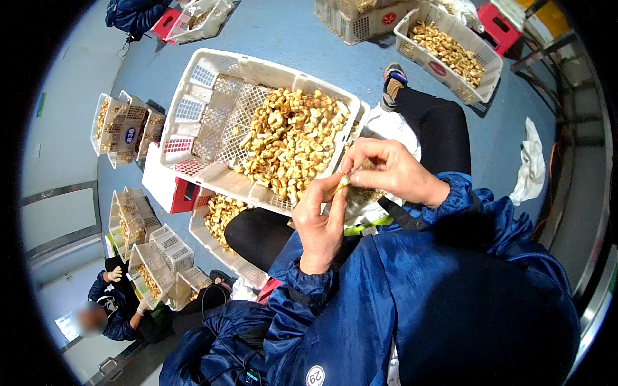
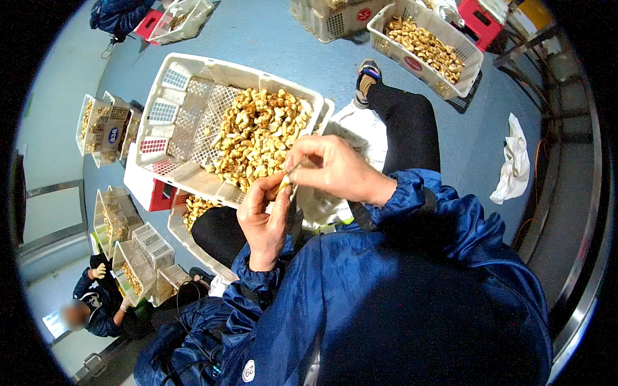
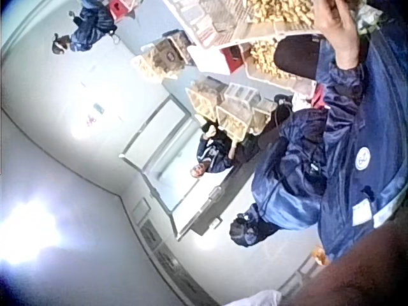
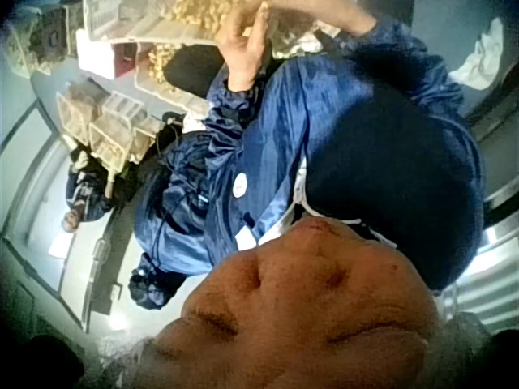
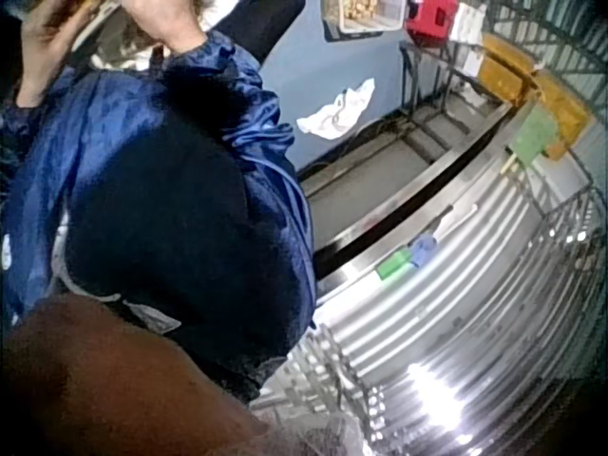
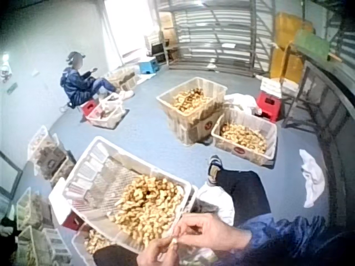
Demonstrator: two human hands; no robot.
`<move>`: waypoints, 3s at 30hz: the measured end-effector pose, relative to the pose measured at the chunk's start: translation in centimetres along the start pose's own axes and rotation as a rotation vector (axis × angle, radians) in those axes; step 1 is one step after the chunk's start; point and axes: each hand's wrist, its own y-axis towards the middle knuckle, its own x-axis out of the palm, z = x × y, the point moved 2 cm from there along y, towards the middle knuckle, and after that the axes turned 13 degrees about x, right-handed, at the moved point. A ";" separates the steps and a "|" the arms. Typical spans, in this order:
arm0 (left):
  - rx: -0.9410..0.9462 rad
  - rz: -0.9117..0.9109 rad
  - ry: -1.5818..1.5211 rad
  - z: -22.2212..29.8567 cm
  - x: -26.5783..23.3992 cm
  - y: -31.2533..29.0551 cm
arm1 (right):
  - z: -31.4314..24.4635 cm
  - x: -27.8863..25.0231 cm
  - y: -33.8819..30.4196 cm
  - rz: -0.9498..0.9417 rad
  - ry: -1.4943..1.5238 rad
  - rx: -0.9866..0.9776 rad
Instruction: The person sorts food items by hand, picking them from one basket and placing them into separate containers.
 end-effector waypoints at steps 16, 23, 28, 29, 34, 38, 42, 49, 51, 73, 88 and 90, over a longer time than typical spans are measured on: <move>-0.535 0.092 -0.855 0.2 0.1 -0.2 | -1.5 0.5 -1.0 0.072 -0.407 -0.254; -0.500 0.094 -0.920 -0.7 -0.9 -0.6 | -0.3 0.5 -0.7 -0.012 0.062 0.023; -0.367 0.119 -0.719 0.2 -0.6 -0.5 | -0.9 0.4 -0.8 0.024 -0.221 -0.121; -0.349 0.112 -0.702 0.3 -0.6 -0.5 | -0.3 0.2 -0.5 0.016 -0.075 -0.029; -0.159 0.101 -0.573 -0.1 -0.4 -0.7 | -0.8 0.4 -0.7 -0.001 -0.282 -0.205; -0.041 0.063 -0.388 0.2 -0.7 -0.4 | -0.2 0.0 -0.3 -0.079 0.162 0.125; 0.121 -0.021 -0.108 0.6 -1.4 0.1 | 0.1 0.2 0.1 -0.091 -0.119 -0.062; 0.118 0.243 0.441 0.5 -10.9 -1.0 | 0.8 -3.7 0.1 -0.054 -0.278 0.227; -0.109 0.222 0.740 -0.1 -16.9 -3.5 | 1.9 -4.8 0.2 -0.031 -0.583 0.096; -0.263 -0.089 0.441 -21.4 5.2 2.8 | 5.0 -9.0 3.6 0.148 -0.551 0.166; -0.666 0.343 -1.401 -10.2 -2.2 3.7 | 0.6 -3.1 4.0 0.020 -0.325 -0.072; -0.685 0.287 -1.317 -8.4 -1.9 3.2 | -0.5 -1.7 3.7 0.033 -0.372 -0.166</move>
